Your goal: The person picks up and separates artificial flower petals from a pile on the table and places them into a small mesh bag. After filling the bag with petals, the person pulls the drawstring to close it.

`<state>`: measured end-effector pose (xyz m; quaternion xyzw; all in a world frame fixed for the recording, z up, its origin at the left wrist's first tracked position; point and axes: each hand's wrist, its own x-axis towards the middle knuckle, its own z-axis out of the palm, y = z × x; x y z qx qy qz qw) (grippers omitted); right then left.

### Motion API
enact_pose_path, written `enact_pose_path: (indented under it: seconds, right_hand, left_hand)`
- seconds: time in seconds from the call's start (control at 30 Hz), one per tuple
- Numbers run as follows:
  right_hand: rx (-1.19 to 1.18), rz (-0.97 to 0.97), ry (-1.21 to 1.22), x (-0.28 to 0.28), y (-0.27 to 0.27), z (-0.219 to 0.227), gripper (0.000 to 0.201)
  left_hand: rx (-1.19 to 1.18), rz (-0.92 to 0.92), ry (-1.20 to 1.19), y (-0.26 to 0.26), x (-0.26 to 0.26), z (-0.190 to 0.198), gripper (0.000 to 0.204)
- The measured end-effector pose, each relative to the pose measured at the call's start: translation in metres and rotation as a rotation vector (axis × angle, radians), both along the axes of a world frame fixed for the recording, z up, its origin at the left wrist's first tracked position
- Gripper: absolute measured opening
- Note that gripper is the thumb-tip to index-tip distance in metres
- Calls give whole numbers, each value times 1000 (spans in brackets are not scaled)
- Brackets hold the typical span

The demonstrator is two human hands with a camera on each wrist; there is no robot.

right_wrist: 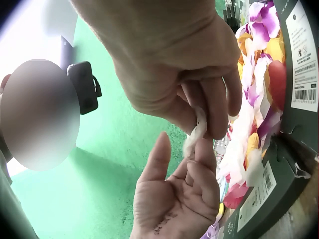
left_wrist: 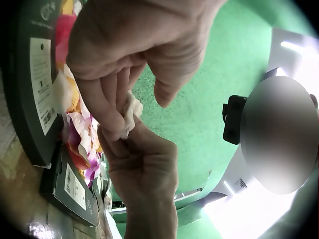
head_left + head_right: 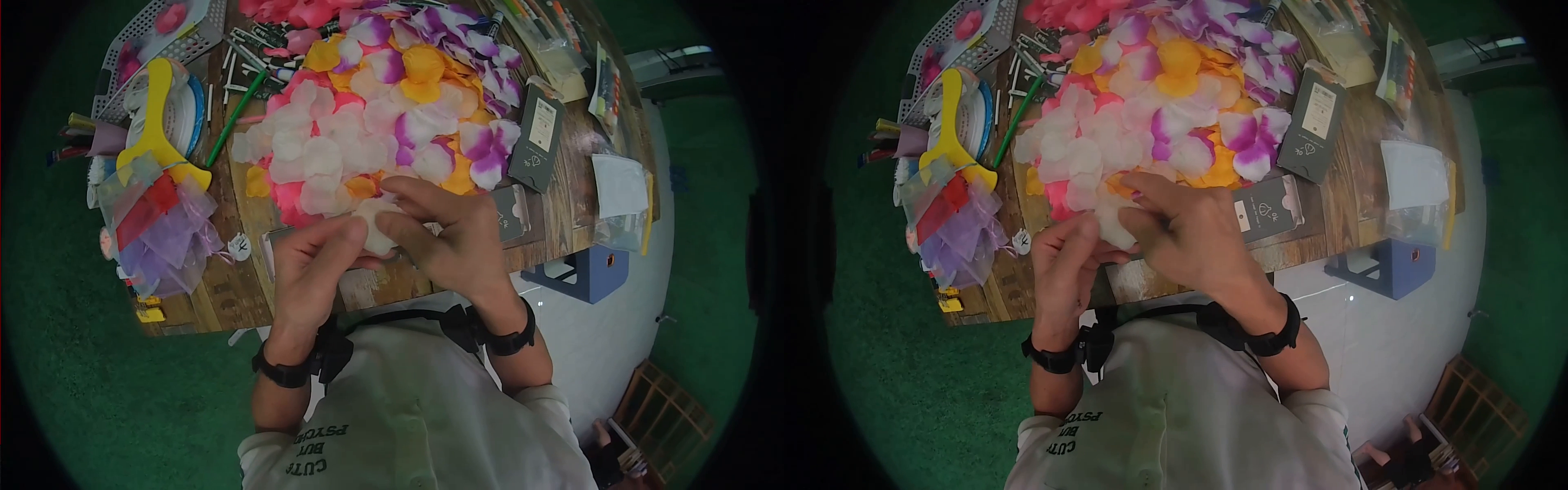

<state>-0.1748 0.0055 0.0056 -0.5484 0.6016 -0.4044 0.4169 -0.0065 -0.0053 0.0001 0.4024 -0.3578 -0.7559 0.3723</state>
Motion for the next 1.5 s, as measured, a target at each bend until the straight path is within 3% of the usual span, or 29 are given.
enact_pose_path:
  seconds: [0.03, 0.13, 0.37, 0.47, 0.5, 0.57, 0.67, 0.9, 1.2, 1.27, 1.5]
  right_hand:
    - [-159, -6, 122, 2, 1, -4, 32]
    - [-269, -54, 107, 9, 2, -10, 24]
    - [-387, -39, 109, 0, 4, -14, 18]
    - [-485, -250, 451, -24, -4, -24, 17]
    - [-488, -248, 450, -31, -5, -27, 17]
    - [-459, -182, 844, -40, -7, -31, 22]
    - [-389, -61, 777, -36, -9, -29, 25]
    - [-403, -111, 838, -34, -20, -50, 24]
    - [-345, -193, 435, -48, -20, -43, 23]
    - [-305, -358, 217, -49, -18, -42, 25]
    - [-308, -446, 9, -49, -19, -24, 24]
  left_hand:
    - [-1, 19, -30, 1, 0, -2, 26]
    - [-1, 22, -97, -1, 0, -5, 26]
    - [-51, 38, -199, 0, 2, -13, 21]
    - [-49, 69, -234, 0, 4, -14, 21]
    - [-51, 72, -233, 0, 4, -14, 21]
    - [-61, 83, -221, -1, 5, -14, 22]
    - [-51, 91, -219, -1, 6, -15, 22]
    - [-42, 105, -226, 3, 7, -14, 22]
    - [-9, 93, -209, 1, 3, -11, 20]
    - [-13, 89, -201, 0, 3, -10, 21]
    - [-40, 100, -193, 1, 4, -10, 21]
